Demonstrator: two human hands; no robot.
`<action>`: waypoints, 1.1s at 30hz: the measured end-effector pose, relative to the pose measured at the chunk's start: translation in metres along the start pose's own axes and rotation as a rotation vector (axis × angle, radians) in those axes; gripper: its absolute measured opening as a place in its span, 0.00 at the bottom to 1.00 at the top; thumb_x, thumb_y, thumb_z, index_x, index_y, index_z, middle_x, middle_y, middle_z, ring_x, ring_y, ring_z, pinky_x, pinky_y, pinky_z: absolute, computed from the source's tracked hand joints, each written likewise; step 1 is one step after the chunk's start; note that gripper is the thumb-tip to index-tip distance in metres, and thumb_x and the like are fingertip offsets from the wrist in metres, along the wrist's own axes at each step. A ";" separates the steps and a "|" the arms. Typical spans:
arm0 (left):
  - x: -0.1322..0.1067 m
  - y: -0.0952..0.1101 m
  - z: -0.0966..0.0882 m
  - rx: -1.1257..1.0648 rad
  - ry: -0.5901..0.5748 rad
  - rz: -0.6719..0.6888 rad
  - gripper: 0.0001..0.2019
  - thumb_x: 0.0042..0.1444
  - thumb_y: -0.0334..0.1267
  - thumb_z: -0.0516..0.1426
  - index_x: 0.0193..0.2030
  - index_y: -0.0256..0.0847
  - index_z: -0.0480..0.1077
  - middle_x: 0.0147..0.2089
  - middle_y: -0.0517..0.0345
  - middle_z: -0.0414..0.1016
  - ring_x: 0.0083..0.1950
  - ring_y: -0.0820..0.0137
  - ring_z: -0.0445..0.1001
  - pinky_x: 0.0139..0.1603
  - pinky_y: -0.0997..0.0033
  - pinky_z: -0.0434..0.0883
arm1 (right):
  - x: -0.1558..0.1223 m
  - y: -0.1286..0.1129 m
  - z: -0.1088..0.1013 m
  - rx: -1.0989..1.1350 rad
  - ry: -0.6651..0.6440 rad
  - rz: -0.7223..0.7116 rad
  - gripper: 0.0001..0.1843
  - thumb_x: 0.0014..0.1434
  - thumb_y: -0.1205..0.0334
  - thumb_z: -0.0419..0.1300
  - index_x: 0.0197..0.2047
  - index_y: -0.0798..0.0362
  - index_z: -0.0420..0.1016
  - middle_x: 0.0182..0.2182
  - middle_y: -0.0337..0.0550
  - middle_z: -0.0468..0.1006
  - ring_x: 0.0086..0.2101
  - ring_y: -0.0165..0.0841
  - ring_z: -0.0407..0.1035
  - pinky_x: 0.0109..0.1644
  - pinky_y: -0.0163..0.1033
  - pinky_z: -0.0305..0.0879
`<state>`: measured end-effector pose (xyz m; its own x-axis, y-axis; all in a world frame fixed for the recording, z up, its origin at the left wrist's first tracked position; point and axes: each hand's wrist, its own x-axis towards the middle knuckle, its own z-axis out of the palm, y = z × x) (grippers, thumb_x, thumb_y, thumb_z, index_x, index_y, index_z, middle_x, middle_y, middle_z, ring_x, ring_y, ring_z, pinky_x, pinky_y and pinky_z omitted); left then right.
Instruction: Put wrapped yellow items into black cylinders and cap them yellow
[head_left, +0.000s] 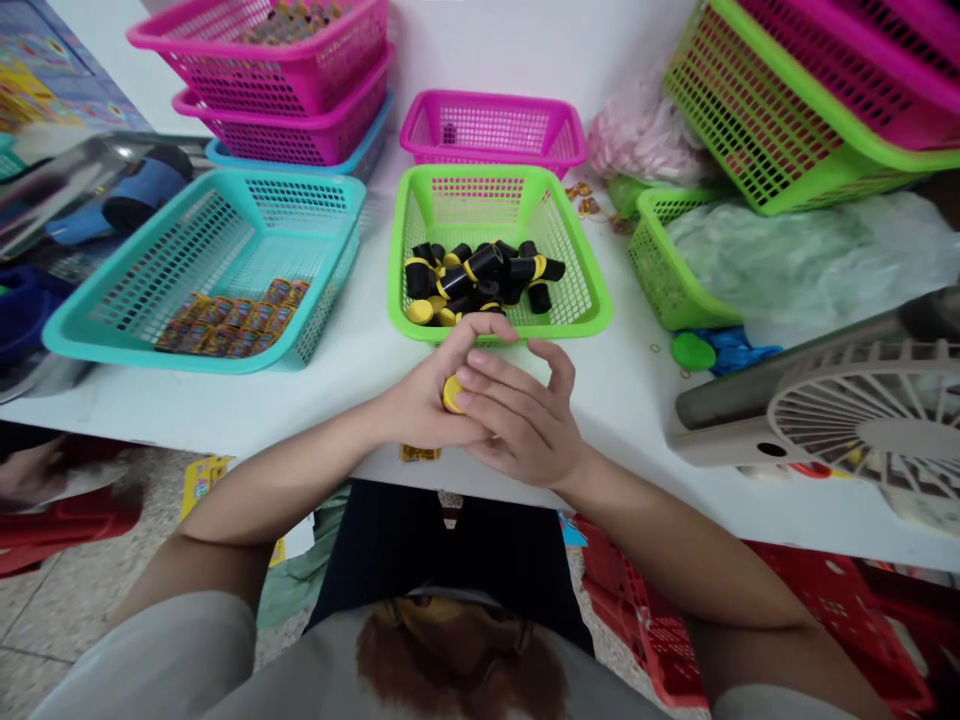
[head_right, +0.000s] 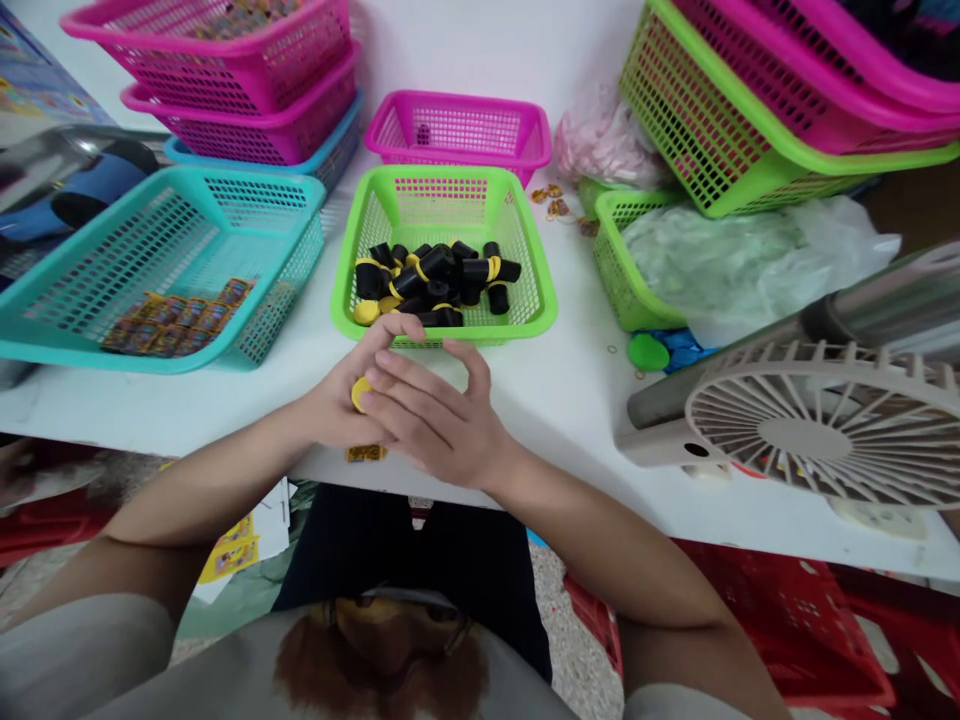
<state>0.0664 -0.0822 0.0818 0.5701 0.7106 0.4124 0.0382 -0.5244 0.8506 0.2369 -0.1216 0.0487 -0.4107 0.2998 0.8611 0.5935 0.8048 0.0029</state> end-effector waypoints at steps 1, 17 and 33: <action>0.001 0.002 -0.002 -0.041 -0.058 0.009 0.30 0.50 0.46 0.67 0.55 0.51 0.58 0.40 0.63 0.68 0.28 0.77 0.69 0.25 0.76 0.67 | -0.001 0.002 0.000 -0.014 0.006 -0.020 0.18 0.68 0.64 0.60 0.59 0.36 0.71 0.57 0.31 0.82 0.63 0.34 0.72 0.77 0.52 0.52; -0.001 0.006 -0.002 -0.315 -0.243 -0.057 0.33 0.55 0.37 0.67 0.56 0.50 0.49 0.33 0.70 0.67 0.25 0.78 0.67 0.24 0.79 0.62 | -0.008 0.017 -0.002 -0.097 0.115 -0.205 0.12 0.66 0.66 0.62 0.51 0.40 0.76 0.44 0.32 0.85 0.50 0.35 0.79 0.67 0.57 0.66; -0.004 0.022 -0.010 -0.062 -0.299 -0.022 0.26 0.55 0.37 0.66 0.51 0.46 0.52 0.40 0.61 0.71 0.37 0.70 0.75 0.36 0.70 0.73 | -0.009 0.027 -0.005 0.209 0.079 -0.249 0.18 0.68 0.64 0.61 0.60 0.49 0.73 0.48 0.46 0.80 0.53 0.39 0.77 0.55 0.52 0.81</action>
<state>0.0569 -0.0918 0.1016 0.7864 0.5471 0.2870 0.0085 -0.4740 0.8805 0.2605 -0.1051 0.0436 -0.4657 0.0471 0.8837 0.3238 0.9384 0.1206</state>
